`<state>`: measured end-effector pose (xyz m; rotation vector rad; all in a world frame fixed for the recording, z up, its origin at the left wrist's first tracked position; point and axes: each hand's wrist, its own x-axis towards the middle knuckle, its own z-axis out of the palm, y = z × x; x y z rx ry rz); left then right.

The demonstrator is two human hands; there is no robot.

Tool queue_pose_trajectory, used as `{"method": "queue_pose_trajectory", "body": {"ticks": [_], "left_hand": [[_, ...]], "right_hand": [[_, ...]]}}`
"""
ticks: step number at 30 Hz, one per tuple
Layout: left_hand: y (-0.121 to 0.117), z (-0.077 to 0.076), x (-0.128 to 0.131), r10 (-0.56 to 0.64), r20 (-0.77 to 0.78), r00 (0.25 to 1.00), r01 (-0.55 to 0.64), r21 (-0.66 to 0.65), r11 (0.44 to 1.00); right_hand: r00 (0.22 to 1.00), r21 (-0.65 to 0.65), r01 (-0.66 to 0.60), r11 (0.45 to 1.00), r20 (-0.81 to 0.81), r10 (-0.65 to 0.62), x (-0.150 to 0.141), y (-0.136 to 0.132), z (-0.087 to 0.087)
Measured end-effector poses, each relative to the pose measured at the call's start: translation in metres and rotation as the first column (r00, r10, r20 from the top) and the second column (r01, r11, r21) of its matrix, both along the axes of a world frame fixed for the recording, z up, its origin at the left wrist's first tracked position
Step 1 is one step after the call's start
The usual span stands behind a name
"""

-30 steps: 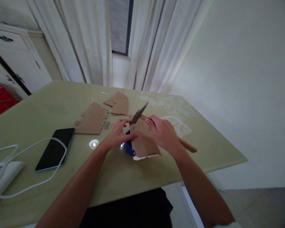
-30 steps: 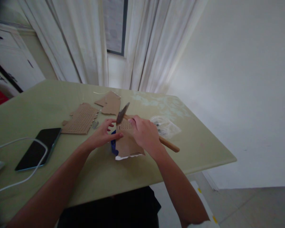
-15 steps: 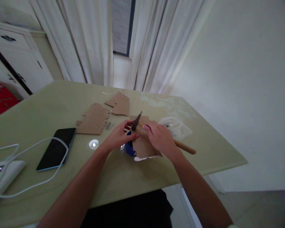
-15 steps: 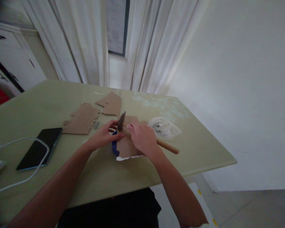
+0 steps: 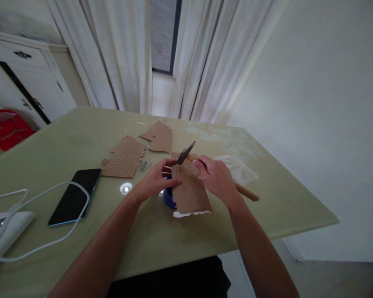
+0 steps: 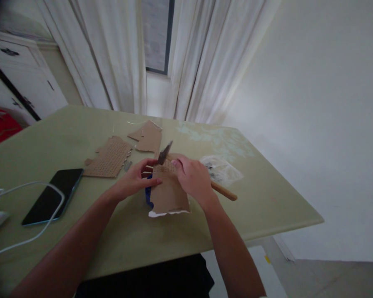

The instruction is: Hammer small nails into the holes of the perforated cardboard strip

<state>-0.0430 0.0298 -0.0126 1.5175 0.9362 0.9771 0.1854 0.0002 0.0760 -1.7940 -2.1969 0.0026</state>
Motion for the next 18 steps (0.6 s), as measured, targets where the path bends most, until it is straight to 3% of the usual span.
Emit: {"method": "queue_pose_trajectory", "body": {"ticks": [3, 7, 10, 11, 13, 15, 18], "left_hand": [[-0.001, 0.0, -0.002, 0.022, -0.004, 1.0, -0.022, -0.029, 0.999], [0.002, -0.001, -0.007, 0.03, 0.006, 1.0, -0.03, -0.059, 0.998], [0.012, -0.005, -0.02, 0.227, -0.05, 0.973, -0.227, -0.006, 0.974], [0.015, -0.007, -0.026, 0.343, -0.118, 0.932, -0.34, 0.046, 0.939], [0.021, -0.012, -0.039, 0.579, -0.303, 0.757, -0.533, 0.226, 0.815], [0.024, -0.017, -0.047, 0.656, -0.483, 0.579, -0.531, 0.387, 0.754], [0.023, -0.025, -0.047, 0.633, -0.647, 0.425, -0.399, 0.493, 0.773]], "right_hand": [[0.995, 0.083, 0.032, 0.996, -0.098, -0.023, 0.008, 0.014, -0.005], [0.969, 0.196, 0.062, 0.979, -0.247, -0.012, 0.015, 0.025, -0.025], [0.934, 0.222, 0.088, 0.971, -0.358, -0.002, 0.02, 0.024, -0.043], [0.924, 0.223, 0.093, 0.97, -0.383, 0.0, 0.022, 0.022, -0.047], [0.911, 0.228, 0.107, 0.968, -0.413, -0.003, 0.027, 0.02, -0.053], [0.905, 0.234, 0.134, 0.963, -0.425, -0.022, 0.031, 0.019, -0.056], [0.897, 0.224, 0.177, 0.958, -0.438, -0.064, 0.035, 0.02, -0.057]]}}
